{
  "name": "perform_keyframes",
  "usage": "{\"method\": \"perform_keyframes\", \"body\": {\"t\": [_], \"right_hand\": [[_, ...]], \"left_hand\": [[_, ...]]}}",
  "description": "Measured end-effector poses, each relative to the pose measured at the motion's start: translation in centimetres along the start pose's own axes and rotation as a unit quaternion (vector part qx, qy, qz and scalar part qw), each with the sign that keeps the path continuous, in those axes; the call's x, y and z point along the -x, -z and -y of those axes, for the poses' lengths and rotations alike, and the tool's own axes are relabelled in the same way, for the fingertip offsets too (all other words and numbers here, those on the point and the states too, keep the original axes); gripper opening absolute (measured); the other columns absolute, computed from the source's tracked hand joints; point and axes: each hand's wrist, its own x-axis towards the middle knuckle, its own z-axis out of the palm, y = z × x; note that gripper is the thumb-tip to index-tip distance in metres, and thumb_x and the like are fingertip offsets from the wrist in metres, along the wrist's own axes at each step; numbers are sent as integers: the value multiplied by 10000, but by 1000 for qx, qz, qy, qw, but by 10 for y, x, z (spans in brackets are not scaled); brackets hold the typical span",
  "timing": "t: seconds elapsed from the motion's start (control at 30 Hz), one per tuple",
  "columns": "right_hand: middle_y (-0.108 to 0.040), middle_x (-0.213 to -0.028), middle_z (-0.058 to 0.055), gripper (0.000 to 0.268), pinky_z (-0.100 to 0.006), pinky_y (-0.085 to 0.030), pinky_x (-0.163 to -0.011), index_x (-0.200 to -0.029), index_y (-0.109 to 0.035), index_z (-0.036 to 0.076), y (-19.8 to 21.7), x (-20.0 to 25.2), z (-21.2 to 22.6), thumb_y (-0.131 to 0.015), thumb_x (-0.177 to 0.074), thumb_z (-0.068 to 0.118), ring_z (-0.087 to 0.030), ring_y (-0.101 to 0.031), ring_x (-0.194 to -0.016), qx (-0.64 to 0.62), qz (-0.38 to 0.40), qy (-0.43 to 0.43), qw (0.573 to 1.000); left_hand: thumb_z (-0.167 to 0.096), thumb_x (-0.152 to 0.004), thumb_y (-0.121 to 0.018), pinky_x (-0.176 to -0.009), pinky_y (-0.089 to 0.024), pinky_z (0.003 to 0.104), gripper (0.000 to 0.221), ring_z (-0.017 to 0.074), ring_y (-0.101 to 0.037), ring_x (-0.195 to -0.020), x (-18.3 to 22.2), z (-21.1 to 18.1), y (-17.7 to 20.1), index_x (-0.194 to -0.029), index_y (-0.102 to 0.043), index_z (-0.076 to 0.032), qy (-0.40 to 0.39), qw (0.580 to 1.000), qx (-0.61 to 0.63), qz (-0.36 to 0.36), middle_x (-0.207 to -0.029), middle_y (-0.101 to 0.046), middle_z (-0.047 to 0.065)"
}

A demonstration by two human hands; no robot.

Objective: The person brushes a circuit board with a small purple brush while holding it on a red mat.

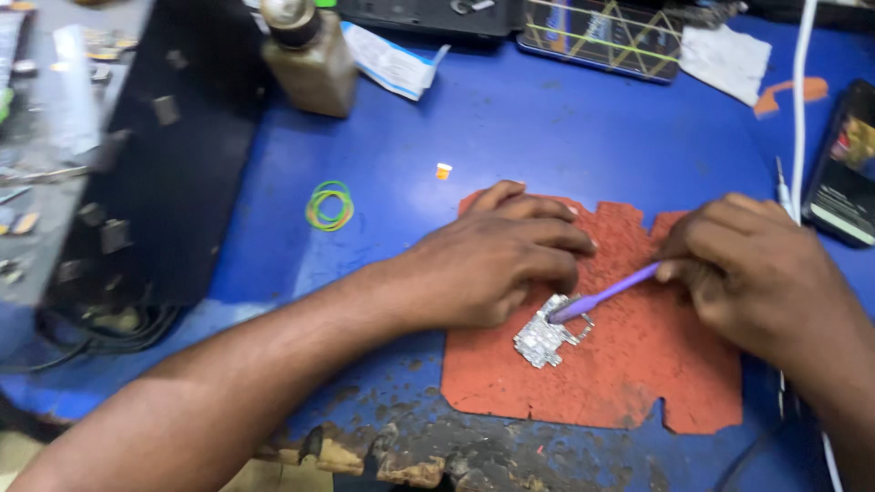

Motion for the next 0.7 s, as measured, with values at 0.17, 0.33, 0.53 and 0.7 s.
{"method": "perform_keyframes", "body": {"t": [0.17, 0.33, 0.53, 0.7], "right_hand": [[-702, -856, 4, 266, -405, -493, -856, -773, -695, 148, -18, 6, 3, -672, -583, -36, -262, -670, -930, -28, 16, 101, 994], [-709, -944, -46, 165, -380, -507, -826, -828, -699, 109, -17, 4, -5, -770, -698, 36, -262, -666, -923, 17, -40, 19, 999], [-702, -874, -28, 166, -404, -493, -802, -773, -688, 115, -20, 5, 10, -743, -648, 21, -279, -665, -901, 12, -18, 73, 997], [-684, -846, -48, 208, -414, -458, -746, -760, -697, 110, -9, -1, 10, -694, -618, -42, -286, -642, -846, 5, -5, 64, 998]], "left_hand": [[-71, -800, -697, -1188, -300, 499, 246, 216, -467, -1427, 2, 3, -3, -1020, -744, -171, -9, 1000, 1, -8, -1380, -640, -18], [-61, -738, -706, -1163, -293, 538, 260, 226, -467, -1405, 1, 3, -6, -948, -756, -206, -8, 1000, -10, -10, -1342, -649, -31], [-94, -804, -715, -1155, -340, 502, 206, 223, -490, -1398, 2, 2, -6, -982, -738, -195, -19, 999, 3, -26, -1337, -655, -25], [-101, -821, -695, -1137, -337, 493, 212, 256, -485, -1397, 3, 3, -2, -1029, -727, -132, -21, 999, 2, -26, -1334, -653, 16]]}}
